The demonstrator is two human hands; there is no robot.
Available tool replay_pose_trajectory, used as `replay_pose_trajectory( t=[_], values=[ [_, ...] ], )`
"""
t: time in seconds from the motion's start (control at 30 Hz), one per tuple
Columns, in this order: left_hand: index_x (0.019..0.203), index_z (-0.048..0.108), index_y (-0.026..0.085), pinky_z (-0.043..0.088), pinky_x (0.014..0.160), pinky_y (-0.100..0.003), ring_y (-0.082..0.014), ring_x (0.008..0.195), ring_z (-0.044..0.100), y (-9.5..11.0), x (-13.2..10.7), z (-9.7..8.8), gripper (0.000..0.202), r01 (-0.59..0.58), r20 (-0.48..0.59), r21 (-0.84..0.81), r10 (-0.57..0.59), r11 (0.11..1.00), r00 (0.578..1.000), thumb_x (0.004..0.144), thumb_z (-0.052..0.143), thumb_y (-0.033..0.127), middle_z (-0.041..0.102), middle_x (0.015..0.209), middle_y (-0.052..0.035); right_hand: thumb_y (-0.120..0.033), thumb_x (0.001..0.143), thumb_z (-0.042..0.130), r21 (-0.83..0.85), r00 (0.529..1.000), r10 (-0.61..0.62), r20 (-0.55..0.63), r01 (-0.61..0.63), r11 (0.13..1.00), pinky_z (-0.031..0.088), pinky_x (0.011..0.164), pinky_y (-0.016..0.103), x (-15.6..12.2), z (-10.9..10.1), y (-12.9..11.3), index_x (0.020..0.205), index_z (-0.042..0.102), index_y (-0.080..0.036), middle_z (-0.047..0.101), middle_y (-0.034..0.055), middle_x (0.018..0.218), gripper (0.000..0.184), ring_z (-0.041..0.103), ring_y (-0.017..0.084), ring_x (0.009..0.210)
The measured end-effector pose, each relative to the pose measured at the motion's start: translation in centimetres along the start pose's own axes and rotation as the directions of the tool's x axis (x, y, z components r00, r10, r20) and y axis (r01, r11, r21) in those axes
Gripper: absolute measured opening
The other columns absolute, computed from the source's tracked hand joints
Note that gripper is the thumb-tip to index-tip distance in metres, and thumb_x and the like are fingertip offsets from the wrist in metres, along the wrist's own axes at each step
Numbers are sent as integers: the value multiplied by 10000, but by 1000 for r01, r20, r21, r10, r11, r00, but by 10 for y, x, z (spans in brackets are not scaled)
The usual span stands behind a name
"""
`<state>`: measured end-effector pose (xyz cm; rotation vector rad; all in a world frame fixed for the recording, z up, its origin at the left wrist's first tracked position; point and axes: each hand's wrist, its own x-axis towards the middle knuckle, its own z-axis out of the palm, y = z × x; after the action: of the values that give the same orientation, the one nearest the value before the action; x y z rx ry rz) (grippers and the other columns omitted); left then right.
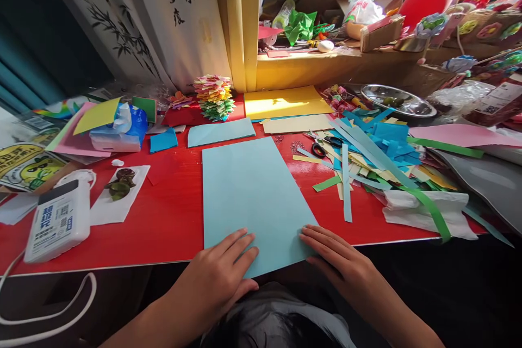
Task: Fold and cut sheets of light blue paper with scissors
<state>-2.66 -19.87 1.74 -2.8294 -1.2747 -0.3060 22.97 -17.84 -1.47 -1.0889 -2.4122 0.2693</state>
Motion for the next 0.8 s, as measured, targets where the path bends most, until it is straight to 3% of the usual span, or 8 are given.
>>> replay_pose_trajectory(
  t=[0.53, 0.8],
  values=[
    [1072, 588, 204, 498, 877, -330, -211, 1190, 449, -9, 7, -14, 293, 90, 218, -187, -48, 978, 975, 794, 551, 292, 545, 1240, -49, -209, 852, 475, -52, 1000, -14, 15, 15, 999, 467, 942, 347, 2, 2, -2, 1156, 559, -148, 550, 82, 1215, 321, 481, 196, 1154],
    [1137, 529, 218, 469, 917, -334, -197, 1232, 395, -8, 6, -16, 332, 128, 293, -202, -64, 971, 954, 829, 493, 334, 480, 1307, -29, -225, 847, 488, 26, 999, -7, 34, 7, 1000, 453, 956, 378, 10, 6, -11, 1131, 589, -180, 549, 74, 1220, 306, 468, 209, 1163]
  ],
)
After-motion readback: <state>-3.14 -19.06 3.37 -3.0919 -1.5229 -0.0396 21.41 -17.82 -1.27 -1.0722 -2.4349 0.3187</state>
